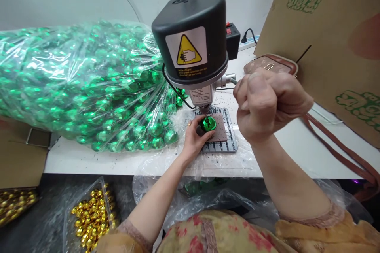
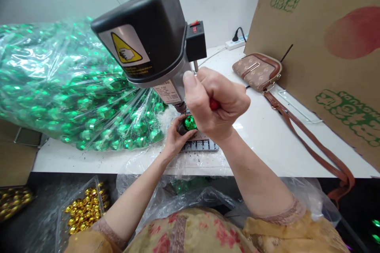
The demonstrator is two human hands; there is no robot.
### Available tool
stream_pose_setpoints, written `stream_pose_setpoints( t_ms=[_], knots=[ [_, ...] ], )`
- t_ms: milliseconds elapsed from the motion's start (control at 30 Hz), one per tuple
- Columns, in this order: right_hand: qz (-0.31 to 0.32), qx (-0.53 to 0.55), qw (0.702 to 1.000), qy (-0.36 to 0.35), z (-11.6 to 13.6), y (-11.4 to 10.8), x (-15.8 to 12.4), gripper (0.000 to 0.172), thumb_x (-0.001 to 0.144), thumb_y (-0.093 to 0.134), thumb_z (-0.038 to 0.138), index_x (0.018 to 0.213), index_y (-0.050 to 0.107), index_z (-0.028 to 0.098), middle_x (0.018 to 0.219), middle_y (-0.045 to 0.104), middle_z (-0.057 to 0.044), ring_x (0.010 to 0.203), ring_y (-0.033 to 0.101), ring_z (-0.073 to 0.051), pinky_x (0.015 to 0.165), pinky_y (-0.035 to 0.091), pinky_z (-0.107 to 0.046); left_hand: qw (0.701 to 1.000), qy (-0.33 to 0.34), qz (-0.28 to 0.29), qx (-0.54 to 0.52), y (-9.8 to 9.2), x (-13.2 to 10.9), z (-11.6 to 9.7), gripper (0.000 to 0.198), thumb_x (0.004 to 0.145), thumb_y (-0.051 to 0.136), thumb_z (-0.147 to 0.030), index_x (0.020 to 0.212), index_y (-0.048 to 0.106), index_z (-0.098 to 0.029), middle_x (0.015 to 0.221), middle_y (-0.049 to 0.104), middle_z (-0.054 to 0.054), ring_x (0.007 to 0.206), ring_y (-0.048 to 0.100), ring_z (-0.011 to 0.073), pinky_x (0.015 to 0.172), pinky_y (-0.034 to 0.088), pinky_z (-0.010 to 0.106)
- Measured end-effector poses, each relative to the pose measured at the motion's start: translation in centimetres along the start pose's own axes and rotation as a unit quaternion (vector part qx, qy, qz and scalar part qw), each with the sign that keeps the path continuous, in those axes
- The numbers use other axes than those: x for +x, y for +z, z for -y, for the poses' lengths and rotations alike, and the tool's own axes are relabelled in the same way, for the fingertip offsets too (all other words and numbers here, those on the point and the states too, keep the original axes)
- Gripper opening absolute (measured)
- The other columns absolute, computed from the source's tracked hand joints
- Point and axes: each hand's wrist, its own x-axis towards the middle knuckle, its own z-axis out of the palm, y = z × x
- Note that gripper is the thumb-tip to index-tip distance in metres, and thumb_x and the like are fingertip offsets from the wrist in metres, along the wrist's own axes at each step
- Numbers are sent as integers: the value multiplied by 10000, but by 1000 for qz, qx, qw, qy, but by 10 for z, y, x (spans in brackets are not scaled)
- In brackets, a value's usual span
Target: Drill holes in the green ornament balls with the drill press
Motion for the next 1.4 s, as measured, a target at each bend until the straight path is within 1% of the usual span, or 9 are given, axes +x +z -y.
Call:
stream_pose_setpoints(
  t_ms=[200,367,667,900,1067,1167,1233,1267,1400],
  knots=[
    [-7,6,1000,-22,-3,-1,-4,519,900,605,213,583,194,198,518,241,53,419,237,-55,425,200,-301,1000,7,-5,3,1,-1,0,511,790,860,-312,1250,647,-248,1216,703,82,1139,654,268,982,530,420],
    [-11,3,999,-45,-8,-5,-7,515,895,613,184,583,202,197,505,241,58,404,258,-51,409,209,-285,1000,4,-7,3,1,-1,0,514,798,855,-325,1259,643,-244,1229,697,87,1163,645,275,1002,515,421],
    [47,13,996,-81,-14,-16,-14,473,890,581,154,604,208,205,506,275,69,410,257,-62,417,257,-293,1000,8,-11,-4,3,-1,2,516,787,862,-330,1244,645,-230,1217,703,88,1141,649,272,989,517,420],
    [63,25,994,-90,-14,-20,-16,438,869,559,115,612,216,209,515,305,71,418,279,-62,430,289,-282,1000,6,-11,-8,2,-1,1,504,793,853,-320,1246,649,-235,1223,702,88,1151,643,274,991,516,424],
    [56,18,994,-98,-13,-20,-21,471,853,568,101,596,187,203,485,262,74,395,256,-58,412,269,-285,1000,5,-12,-14,2,-1,1,504,785,857,-324,1238,655,-236,1224,705,85,1153,641,278,1011,509,434],
    [7,-4,998,-61,-6,-8,-8,485,883,580,112,576,214,199,483,261,68,388,247,-53,409,228,-290,1000,-5,-12,-18,4,-1,3,520,765,867,-312,1236,661,-239,1225,707,82,1158,645,284,1030,504,453],
    [-27,-7,1000,2,0,2,8,503,905,610,158,569,237,200,481,269,61,401,272,-64,417,209,-295,1000,-16,-11,-20,5,0,2,524,766,865,-308,1241,657,-234,1234,707,89,1166,646,289,1047,501,470],
    [-19,-7,1000,20,1,7,16,501,897,640,164,574,260,206,478,290,59,408,317,-77,422,229,-299,1000,-21,-13,-20,5,0,1,522,773,859,-308,1246,653,-231,1233,707,95,1166,649,290,1051,502,477],
    [19,-14,999,49,4,16,39,502,912,673,235,597,283,222,487,299,72,396,295,-60,437,257,-289,998,-9,-63,6,-2,-14,-10,469,817,823,-338,1238,647,-231,1146,712,95,1093,683,268,990,552,451]
  ],
)
